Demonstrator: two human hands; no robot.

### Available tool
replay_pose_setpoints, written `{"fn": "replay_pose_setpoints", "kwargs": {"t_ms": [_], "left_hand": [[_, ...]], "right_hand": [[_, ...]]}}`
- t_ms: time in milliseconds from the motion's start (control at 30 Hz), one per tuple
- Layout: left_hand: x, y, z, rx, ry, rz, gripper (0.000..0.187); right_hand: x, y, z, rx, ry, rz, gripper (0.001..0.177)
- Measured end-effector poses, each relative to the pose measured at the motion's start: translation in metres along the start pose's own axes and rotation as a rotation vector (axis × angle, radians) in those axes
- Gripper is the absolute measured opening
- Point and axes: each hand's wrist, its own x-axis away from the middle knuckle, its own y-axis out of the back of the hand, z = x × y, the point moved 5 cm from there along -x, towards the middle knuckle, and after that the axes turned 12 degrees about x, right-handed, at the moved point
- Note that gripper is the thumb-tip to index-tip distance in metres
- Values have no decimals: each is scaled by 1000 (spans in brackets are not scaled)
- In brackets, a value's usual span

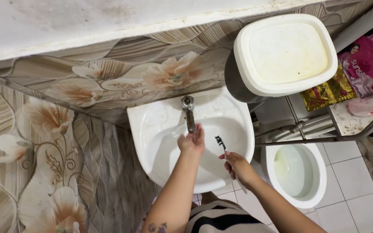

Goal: The person scrubs the inside of a white bathroom sink with a small brush, rinses the brush and their hands under running water, and wipes the sink basin and faucet area. The person then places the brush on a nearby container.

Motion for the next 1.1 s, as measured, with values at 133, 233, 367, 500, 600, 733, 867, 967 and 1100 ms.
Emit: {"fn": "replay_pose_setpoints", "kwargs": {"t_ms": [133,233,367,500,600,733,867,967,1100], "left_hand": [[45,-41,14,-96,154,315,77],[56,-24,7,-123,40,85,77],[55,-34,12,-95,27,140,73],[44,-13,2,-141,1,96,69],[15,3,-12,-218,-59,27,57],[-7,4,-33,-519,-162,252,25],[10,-2,-27,-1304,-368,258,29],[38,-9,-27,-1678,-623,219,30],[57,-20,-31,-1895,-732,128,36]], "right_hand": [[12,27,-3,33,-26,-22,49],[14,34,0,-22,-38,2,47],[14,37,4,-50,2,74,42],[16,35,20,-151,42,194,38],[3,27,44,-143,9,271,39],[-37,-8,52,-49,-49,444,37],[-69,-39,52,-89,-96,511,36],[-79,-47,47,-49,-104,483,35],[-74,-33,48,15,-100,518,42]]}}
